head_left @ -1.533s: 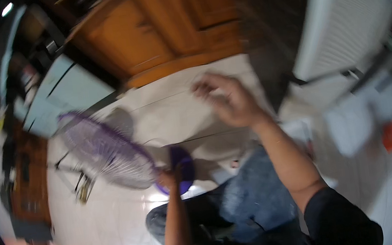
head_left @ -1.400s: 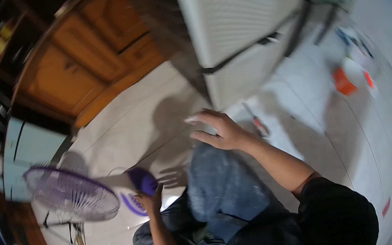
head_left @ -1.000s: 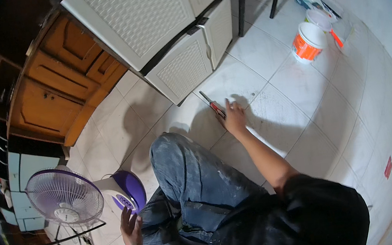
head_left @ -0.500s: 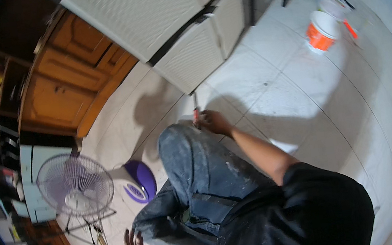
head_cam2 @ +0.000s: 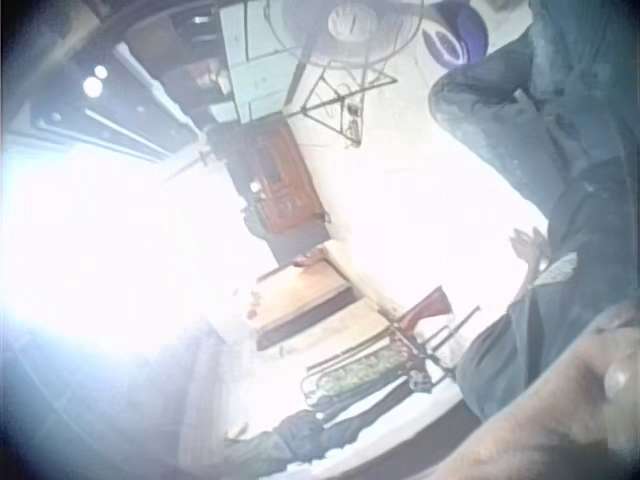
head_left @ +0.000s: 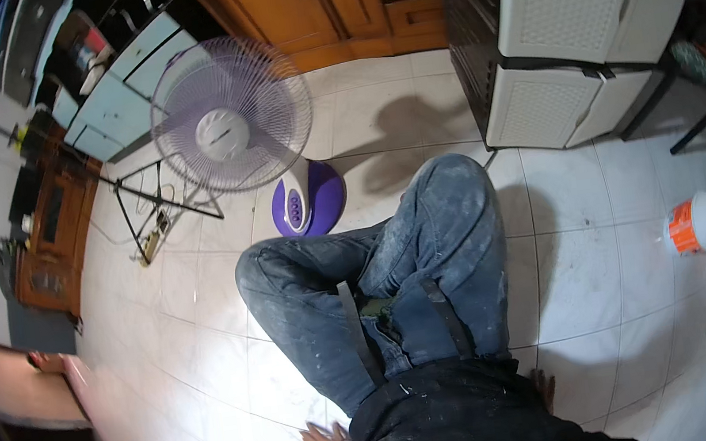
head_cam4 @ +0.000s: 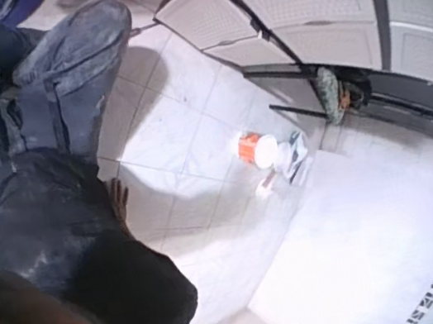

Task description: The person assembles a purple table fan by attaching the front and rear wire cages to the fan head. They use a screwdriver to tighten screws on both cages, then place the assembled fan upright on the floor.

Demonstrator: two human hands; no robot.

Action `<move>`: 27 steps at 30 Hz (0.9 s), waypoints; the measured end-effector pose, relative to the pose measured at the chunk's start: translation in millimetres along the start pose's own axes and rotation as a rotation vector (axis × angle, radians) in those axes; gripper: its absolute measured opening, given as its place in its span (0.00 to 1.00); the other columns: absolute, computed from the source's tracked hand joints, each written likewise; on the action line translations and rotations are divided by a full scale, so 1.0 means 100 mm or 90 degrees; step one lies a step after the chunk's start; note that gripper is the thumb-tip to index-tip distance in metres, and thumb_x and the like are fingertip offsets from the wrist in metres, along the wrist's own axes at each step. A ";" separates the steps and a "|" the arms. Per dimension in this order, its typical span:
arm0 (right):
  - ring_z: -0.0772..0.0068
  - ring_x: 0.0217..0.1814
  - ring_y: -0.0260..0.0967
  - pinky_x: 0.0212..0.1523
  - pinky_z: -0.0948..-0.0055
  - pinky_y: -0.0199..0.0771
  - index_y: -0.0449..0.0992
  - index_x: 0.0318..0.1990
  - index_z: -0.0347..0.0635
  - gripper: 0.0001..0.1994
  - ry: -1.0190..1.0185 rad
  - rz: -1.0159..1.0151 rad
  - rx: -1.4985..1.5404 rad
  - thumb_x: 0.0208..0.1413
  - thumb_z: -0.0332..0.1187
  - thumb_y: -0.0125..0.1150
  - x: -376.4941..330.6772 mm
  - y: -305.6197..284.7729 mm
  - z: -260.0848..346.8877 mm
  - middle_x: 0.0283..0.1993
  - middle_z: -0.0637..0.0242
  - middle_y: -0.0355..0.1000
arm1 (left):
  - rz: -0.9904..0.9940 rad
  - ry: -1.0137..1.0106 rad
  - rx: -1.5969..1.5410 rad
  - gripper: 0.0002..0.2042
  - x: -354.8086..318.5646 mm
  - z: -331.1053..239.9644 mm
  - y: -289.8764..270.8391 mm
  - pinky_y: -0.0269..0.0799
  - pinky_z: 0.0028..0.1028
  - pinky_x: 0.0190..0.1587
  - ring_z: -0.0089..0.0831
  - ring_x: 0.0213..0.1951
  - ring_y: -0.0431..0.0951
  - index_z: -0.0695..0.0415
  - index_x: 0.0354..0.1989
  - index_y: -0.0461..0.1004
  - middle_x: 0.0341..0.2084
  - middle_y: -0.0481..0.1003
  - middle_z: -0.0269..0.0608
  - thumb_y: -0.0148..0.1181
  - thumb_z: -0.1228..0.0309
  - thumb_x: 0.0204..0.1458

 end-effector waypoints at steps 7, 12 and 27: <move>0.42 0.85 0.46 0.80 0.30 0.43 0.51 0.80 0.49 0.33 0.075 -0.142 -0.068 0.72 0.47 0.47 0.23 0.35 0.01 0.82 0.48 0.51 | -0.027 -0.241 0.044 0.44 -0.58 -0.34 0.19 0.40 0.65 0.76 0.59 0.81 0.39 0.50 0.83 0.48 0.81 0.42 0.60 0.49 0.40 0.63; 0.47 0.81 0.48 0.78 0.37 0.47 0.54 0.76 0.49 0.29 0.052 -0.145 -0.050 0.73 0.45 0.49 0.47 0.33 -0.22 0.77 0.51 0.54 | -0.152 -0.219 0.141 0.43 -0.71 -0.28 0.39 0.47 0.63 0.75 0.53 0.80 0.50 0.41 0.81 0.54 0.81 0.49 0.49 0.36 0.30 0.62; 0.67 0.48 0.63 0.51 0.61 0.64 0.71 0.48 0.44 0.07 -0.046 0.207 0.417 0.73 0.37 0.53 4.19 -0.81 -1.11 0.47 0.64 0.67 | 0.081 -0.227 -0.160 0.50 -0.92 -1.02 -0.09 0.23 0.65 0.77 0.65 0.80 0.32 0.56 0.80 0.53 0.80 0.41 0.66 0.58 0.38 0.55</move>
Point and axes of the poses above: each hand's wrist, its own x-axis towards the middle knuckle, its own y-axis out of the palm, z = x × y, the point moved 4 cm from there along x, towards the middle knuckle
